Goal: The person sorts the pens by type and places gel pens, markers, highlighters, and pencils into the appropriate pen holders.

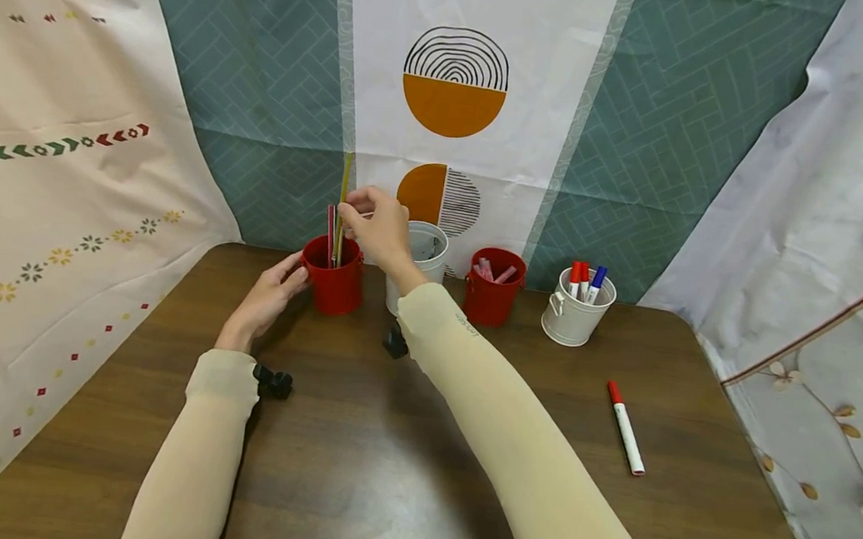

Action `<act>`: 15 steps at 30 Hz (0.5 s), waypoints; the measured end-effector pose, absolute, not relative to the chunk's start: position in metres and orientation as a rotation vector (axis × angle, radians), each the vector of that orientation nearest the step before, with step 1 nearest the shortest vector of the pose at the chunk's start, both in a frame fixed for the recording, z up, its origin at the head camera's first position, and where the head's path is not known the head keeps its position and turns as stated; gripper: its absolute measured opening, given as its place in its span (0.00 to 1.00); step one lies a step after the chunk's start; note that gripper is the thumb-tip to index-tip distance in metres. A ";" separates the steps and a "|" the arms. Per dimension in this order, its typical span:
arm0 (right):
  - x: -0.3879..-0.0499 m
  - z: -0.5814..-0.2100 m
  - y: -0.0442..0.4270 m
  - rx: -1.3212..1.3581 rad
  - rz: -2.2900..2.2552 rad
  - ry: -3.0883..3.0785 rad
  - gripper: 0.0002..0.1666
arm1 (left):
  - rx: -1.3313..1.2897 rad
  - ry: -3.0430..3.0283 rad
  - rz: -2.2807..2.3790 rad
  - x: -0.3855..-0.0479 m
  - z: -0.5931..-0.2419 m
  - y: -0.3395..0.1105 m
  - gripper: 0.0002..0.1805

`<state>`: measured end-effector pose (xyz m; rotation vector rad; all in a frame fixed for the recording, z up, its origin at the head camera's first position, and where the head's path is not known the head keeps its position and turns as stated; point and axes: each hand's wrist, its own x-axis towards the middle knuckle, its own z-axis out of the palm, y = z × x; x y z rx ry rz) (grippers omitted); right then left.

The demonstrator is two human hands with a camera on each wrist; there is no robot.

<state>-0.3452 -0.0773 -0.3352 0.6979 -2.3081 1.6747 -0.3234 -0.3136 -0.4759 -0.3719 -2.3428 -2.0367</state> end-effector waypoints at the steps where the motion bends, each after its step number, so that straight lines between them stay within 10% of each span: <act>1: -0.345 -0.338 -0.081 0.698 1.672 -2.326 0.11 | -0.369 -2.341 -2.039 -0.323 -0.475 -0.313 0.33; 15: -0.345 -0.359 -0.096 0.667 1.472 -2.505 0.10 | -0.375 -2.319 -2.065 -0.324 -0.477 -0.314 0.32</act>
